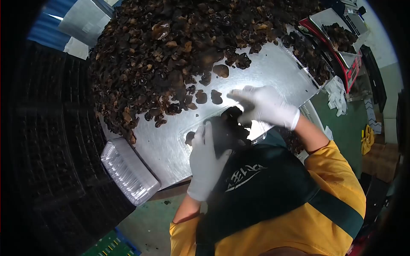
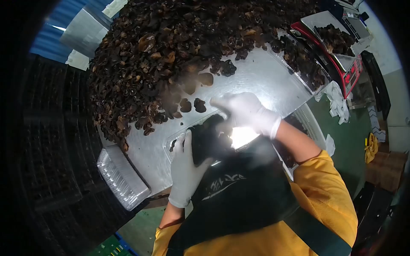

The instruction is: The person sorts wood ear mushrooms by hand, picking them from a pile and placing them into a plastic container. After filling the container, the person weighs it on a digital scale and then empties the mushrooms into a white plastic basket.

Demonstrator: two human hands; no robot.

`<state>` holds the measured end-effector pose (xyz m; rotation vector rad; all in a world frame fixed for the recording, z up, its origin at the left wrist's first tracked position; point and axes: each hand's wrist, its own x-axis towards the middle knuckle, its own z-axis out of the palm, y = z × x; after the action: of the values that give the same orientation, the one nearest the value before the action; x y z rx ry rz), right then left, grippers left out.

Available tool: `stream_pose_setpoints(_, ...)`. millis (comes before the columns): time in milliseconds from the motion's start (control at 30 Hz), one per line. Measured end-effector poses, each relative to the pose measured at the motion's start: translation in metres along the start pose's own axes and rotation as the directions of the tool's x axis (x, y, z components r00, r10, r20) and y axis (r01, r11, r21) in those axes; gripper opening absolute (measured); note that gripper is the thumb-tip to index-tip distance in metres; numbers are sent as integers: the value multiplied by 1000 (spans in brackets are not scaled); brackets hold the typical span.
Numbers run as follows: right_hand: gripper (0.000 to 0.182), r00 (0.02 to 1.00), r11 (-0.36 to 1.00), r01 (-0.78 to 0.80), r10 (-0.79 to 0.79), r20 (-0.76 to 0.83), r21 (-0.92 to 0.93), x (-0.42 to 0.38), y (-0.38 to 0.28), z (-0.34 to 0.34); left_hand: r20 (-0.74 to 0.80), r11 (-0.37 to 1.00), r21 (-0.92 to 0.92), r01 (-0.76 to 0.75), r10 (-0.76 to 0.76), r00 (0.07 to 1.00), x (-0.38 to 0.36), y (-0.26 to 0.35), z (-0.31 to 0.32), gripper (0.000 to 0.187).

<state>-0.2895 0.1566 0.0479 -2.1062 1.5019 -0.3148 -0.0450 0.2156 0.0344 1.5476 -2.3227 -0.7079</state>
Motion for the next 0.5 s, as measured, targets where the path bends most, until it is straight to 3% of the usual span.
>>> stream_pose_setpoints(33,62,983,991,-32,54,-173,129,11,13,8,-4,1000,-25,0,0,1000,-2,0,-3,90)
stream_pose_setpoints(67,59,928,1000,-15,17,-373,7,25,23,5,-6,999,-50,2,-2,1000,-4,-2,-4,90)
stream_pose_setpoints(100,55,901,977,-197,213,-379,83,39,25,-2,-5,999,-53,4,-4,1000,-7,-4,-5,90)
stream_pose_setpoints(133,51,841,975,-203,125,-527,-92,52,41,3,-4,998,-63,20,-20,1000,-9,-8,-5,87)
stream_pose_setpoints(200,48,827,967,-213,101,-553,-143,75,68,13,-4,997,-69,41,-41,999,-12,-14,-8,84)
stream_pose_setpoints(333,42,838,954,-156,-8,-545,-254,92,88,28,-143,995,-100,-1,-13,990,-4,-21,-18,70)
stream_pose_setpoints(433,18,794,992,-123,97,-600,-2,89,84,32,-316,995,-62,-83,59,947,33,-44,-22,55)
stream_pose_setpoints(500,16,766,997,-67,81,-637,45,87,87,35,-400,989,-96,-112,65,914,75,-58,-25,46)
